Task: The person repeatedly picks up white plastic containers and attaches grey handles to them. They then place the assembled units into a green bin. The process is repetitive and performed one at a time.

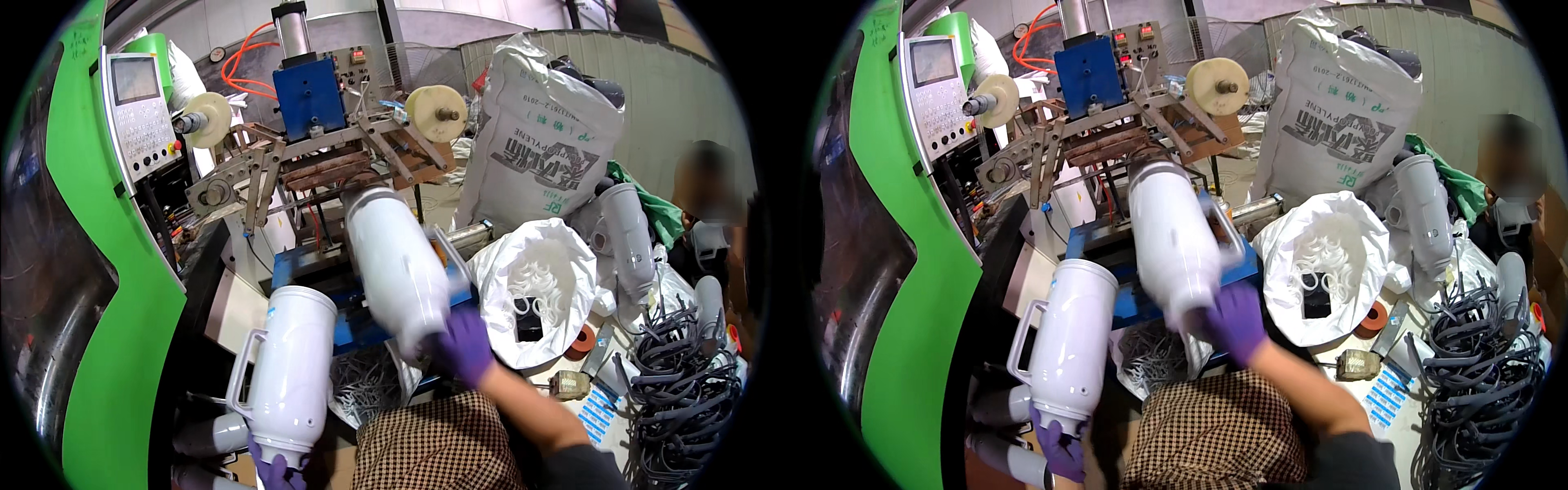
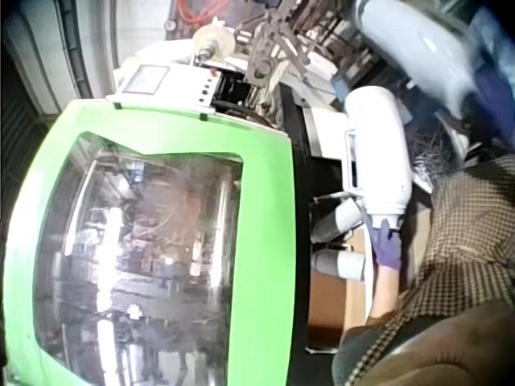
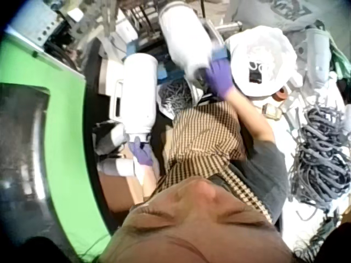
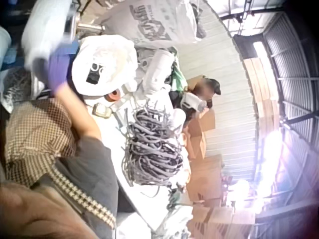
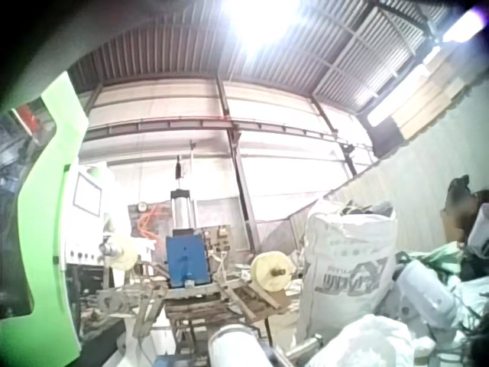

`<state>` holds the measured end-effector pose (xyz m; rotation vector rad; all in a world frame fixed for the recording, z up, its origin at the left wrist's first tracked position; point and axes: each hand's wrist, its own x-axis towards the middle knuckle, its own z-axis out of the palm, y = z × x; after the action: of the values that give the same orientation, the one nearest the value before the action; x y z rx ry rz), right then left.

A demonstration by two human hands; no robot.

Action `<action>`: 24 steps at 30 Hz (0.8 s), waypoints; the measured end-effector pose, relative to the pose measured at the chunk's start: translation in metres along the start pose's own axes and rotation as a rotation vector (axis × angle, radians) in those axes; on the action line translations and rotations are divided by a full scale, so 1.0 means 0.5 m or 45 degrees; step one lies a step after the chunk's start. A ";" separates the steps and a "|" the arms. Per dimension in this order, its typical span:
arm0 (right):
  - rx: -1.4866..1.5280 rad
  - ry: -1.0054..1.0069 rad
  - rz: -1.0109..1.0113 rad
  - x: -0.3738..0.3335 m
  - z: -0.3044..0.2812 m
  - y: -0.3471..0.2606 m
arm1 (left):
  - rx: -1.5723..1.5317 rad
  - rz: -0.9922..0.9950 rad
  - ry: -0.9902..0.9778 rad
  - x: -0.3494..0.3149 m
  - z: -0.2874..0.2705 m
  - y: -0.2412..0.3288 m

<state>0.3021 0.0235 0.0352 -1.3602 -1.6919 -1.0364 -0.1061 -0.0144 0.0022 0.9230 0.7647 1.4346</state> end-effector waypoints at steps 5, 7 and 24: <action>0.321 -0.321 -0.071 -0.353 -0.311 -0.221 | 0.242 0.195 -0.299 0.133 0.116 0.064; 0.339 -0.394 0.005 -0.426 -0.345 -0.275 | 0.533 0.378 -0.387 0.185 0.200 0.048; 0.043 -0.406 0.608 -0.363 -0.384 0.109 | 2.587 1.224 -0.365 0.557 0.768 -0.150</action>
<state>0.3982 -0.2173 -0.0390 -1.8628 -1.4756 -0.5374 0.2735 0.2431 0.1435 3.2489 1.6097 0.6792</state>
